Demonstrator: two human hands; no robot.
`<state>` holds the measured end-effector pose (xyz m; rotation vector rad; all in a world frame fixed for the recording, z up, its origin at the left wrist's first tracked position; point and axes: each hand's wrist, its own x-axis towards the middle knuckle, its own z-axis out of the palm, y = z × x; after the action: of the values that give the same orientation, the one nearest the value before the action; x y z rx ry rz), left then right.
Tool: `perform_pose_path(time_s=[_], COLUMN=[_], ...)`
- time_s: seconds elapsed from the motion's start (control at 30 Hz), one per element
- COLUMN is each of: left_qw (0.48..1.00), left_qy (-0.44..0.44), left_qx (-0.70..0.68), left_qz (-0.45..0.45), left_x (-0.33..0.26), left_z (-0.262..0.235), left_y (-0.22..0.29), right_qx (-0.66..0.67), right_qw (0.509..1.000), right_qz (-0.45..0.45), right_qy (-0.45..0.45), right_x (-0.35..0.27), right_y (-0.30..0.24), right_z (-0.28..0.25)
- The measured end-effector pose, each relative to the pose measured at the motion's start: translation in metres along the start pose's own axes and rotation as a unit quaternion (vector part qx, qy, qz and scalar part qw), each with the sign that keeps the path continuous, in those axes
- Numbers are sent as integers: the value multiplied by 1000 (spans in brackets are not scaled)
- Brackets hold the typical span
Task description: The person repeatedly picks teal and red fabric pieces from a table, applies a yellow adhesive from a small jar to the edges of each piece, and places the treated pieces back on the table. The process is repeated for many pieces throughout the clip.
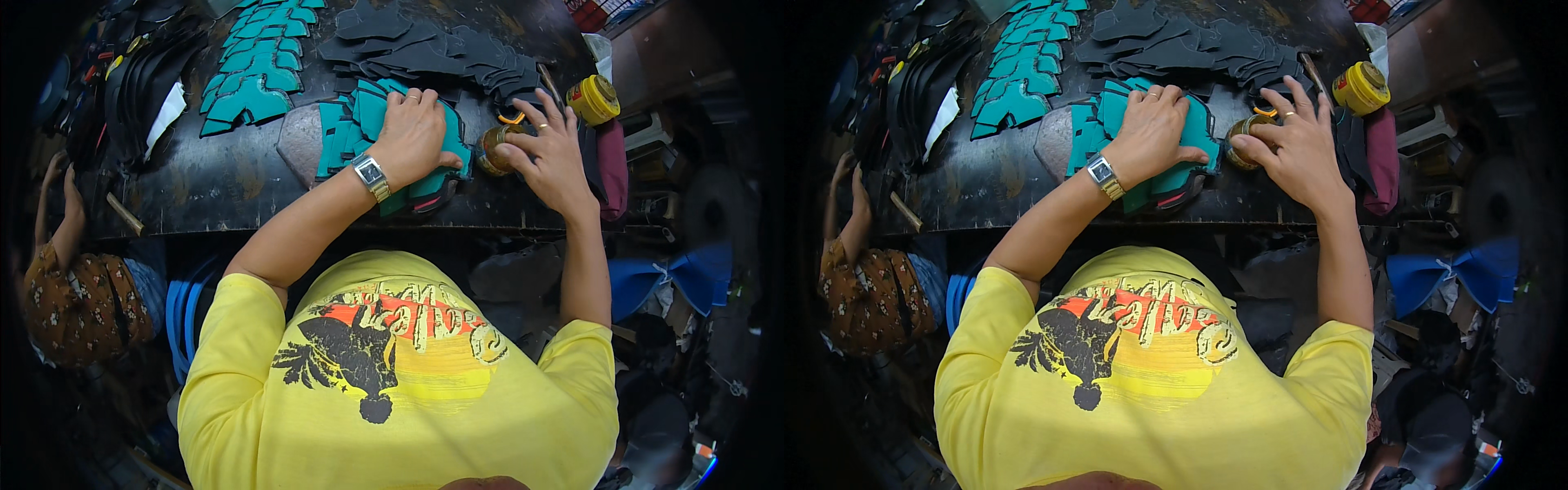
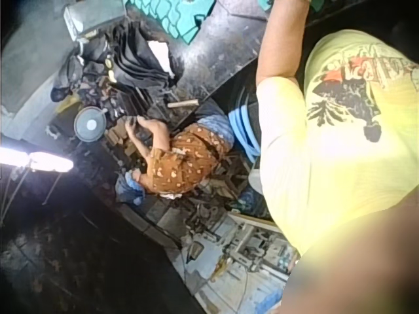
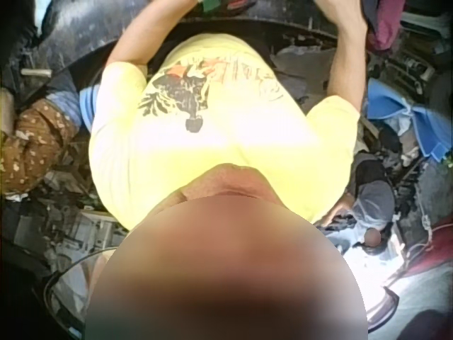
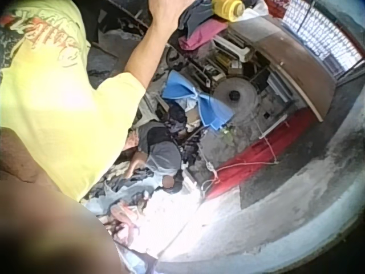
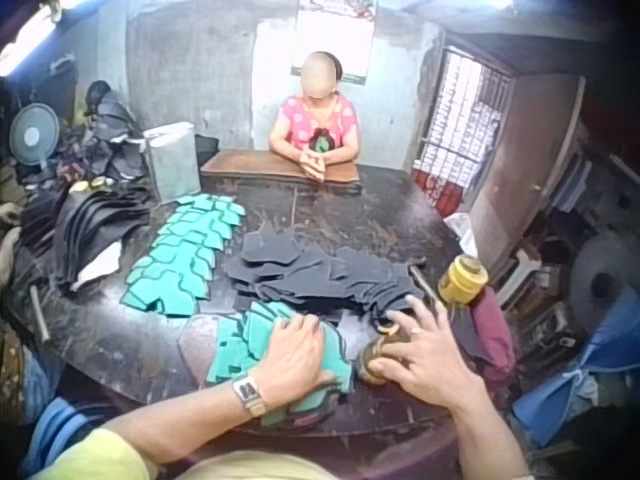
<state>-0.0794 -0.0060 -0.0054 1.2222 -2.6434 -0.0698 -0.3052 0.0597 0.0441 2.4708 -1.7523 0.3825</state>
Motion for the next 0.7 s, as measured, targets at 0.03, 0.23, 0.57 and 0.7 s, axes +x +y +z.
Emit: perform_pose_path(time_s=[0.03,0.23,0.57,0.7], left_qw=[1000,997,979,927], left_qy=[3,24,123,83], left_qx=[-7,-68,-157,-367], left_qz=[0,-13,49,13], left_x=[1,-1,-3,-7], left_z=[2,11,8,-1], left_y=[0,-2,4,4], right_qx=[-20,55,-7,-20], right_qw=[1000,997,986,989], right_qz=[-7,45,131,111], right_qy=[-16,32,102,98], right_x=[5,9,-48,-60], right_y=[-2,-6,-41,-53], right_z=[2,-8,12,4])
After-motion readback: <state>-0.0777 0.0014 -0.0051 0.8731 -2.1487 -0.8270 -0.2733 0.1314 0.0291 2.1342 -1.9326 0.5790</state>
